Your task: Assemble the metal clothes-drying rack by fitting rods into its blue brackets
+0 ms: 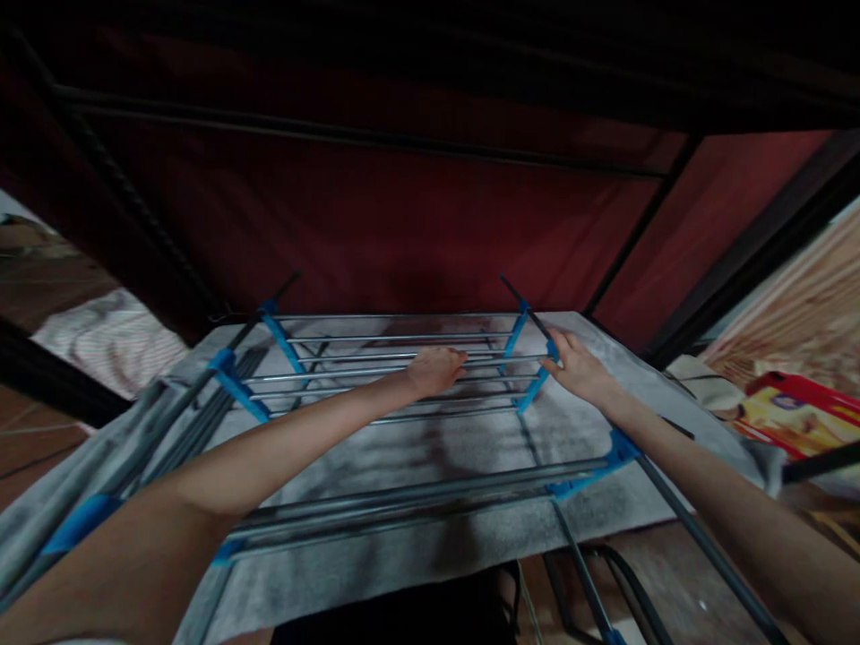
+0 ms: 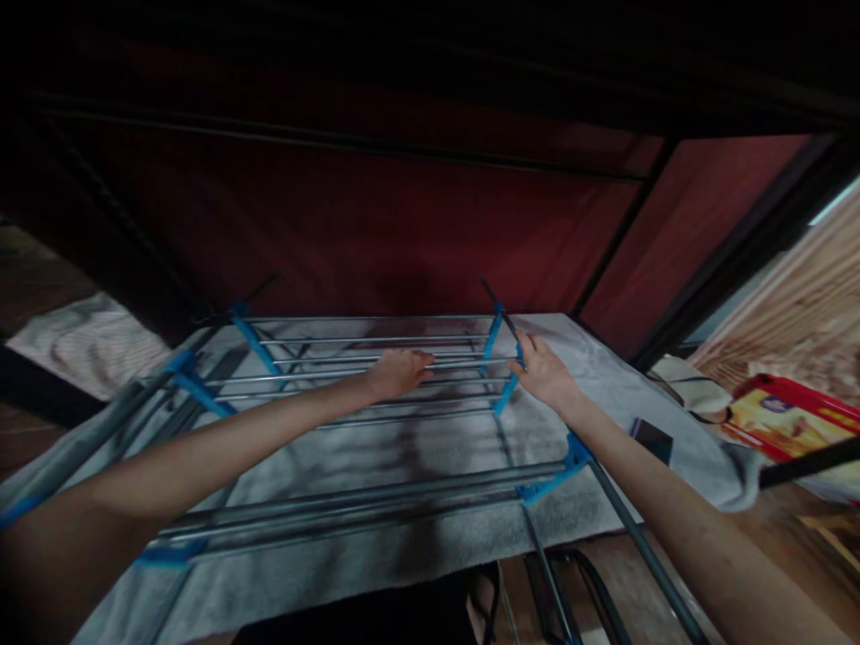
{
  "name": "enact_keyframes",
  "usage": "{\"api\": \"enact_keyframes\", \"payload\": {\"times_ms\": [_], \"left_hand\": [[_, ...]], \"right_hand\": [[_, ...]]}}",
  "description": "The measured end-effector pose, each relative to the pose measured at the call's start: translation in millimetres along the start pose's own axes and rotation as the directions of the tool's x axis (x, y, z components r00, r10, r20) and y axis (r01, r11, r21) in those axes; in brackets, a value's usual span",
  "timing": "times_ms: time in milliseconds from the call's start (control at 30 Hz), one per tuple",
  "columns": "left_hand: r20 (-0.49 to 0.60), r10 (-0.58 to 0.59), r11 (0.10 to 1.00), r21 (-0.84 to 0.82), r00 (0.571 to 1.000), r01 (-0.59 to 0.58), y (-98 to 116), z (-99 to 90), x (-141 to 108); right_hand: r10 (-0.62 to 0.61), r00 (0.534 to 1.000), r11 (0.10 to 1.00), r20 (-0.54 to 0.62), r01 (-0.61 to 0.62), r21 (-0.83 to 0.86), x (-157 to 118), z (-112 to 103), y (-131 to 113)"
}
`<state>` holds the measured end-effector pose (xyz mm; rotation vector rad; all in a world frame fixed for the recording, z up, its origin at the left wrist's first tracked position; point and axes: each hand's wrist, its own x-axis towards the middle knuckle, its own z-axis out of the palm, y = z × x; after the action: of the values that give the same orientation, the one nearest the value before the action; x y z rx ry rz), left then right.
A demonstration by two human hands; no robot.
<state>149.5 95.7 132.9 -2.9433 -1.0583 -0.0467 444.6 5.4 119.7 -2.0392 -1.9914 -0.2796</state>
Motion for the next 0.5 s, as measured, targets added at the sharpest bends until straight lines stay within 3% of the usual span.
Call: {"api": "enact_keyframes", "payload": {"times_ms": [67,133,367,467,500], "left_hand": [[0.009,-0.016,1.0,-0.001,1.0,0.016,-7,0.2,-5],[0.017,-0.024,1.0,-0.002,1.0,0.024,-15,-1.0,-11],[0.054,0.0,1.0,-0.017,0.999,0.0,-49,-20.4,-57],[0.015,-0.041,0.998,-0.049,0.999,0.042,-82,-38.5,-88],[-0.046,-0.108,0.988,-0.116,0.993,0.102,-97,-45.8,-99]], "right_hand": [[-0.233,0.972,0.968,0.041,0.236,-0.082,1,0,2],[-0.344,0.933,0.925,0.104,0.356,-0.134,2,0,3],[-0.353,0.913,0.899,0.205,0.392,-0.195,8,-4,-4],[-0.33,0.92,0.899,0.211,0.375,-0.228,9,-8,-10],[-0.329,0.92,0.899,0.21,0.374,-0.23,9,-9,-11]]}}
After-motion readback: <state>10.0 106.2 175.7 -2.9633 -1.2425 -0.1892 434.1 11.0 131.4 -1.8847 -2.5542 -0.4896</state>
